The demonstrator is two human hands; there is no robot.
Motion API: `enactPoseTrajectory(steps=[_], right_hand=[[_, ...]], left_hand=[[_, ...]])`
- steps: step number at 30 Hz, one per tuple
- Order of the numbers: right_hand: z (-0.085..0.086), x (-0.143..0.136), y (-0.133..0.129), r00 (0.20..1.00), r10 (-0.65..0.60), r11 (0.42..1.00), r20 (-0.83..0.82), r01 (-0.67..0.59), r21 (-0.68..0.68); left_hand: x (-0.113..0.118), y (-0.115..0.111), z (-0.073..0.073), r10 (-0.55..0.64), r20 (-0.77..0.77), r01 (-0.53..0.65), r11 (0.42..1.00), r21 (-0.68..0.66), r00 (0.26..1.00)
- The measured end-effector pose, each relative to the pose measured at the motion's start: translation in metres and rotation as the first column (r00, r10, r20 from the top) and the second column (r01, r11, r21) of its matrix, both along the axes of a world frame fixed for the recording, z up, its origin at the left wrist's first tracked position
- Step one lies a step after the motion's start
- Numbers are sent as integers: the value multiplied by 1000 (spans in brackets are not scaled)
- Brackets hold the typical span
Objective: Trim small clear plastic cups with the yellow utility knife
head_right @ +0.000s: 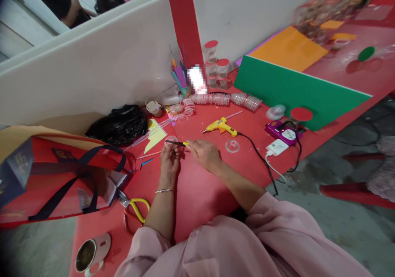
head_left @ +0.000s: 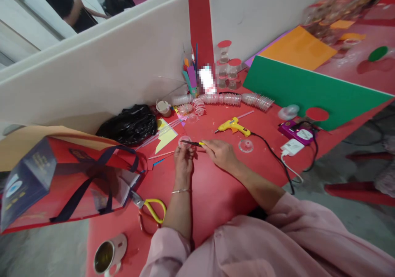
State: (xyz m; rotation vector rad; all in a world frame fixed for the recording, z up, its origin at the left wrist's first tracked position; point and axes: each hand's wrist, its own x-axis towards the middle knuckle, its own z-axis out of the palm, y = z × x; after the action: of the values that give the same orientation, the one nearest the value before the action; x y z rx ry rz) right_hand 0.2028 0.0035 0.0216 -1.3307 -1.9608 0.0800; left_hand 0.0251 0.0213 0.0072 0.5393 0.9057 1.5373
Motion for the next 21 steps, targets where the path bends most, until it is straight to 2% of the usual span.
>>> enactPoseTrajectory(steps=[5,10,15,19,21], right_hand=[[3,3,2,991,-135,991,3,135,11],[4,4,2,999,-12,998,48,9,61],[4,4,3,993,-105,993,59,102,57],[3,3,2,999,-22,998,35,20,65],[3,3,2,998,-24,998,50,21,64]], left_hand=[[0,1,-3,12,9,-12,1000,15,1000],[0,2,-5,34,-7,-34,999,4,999],[1,2,-4,25,-5,-25,1000,16,1000],[0,3,-7,34,-10,-34,999,10,999],[-1,3,-9,30,-14,-30,1000,10,999]])
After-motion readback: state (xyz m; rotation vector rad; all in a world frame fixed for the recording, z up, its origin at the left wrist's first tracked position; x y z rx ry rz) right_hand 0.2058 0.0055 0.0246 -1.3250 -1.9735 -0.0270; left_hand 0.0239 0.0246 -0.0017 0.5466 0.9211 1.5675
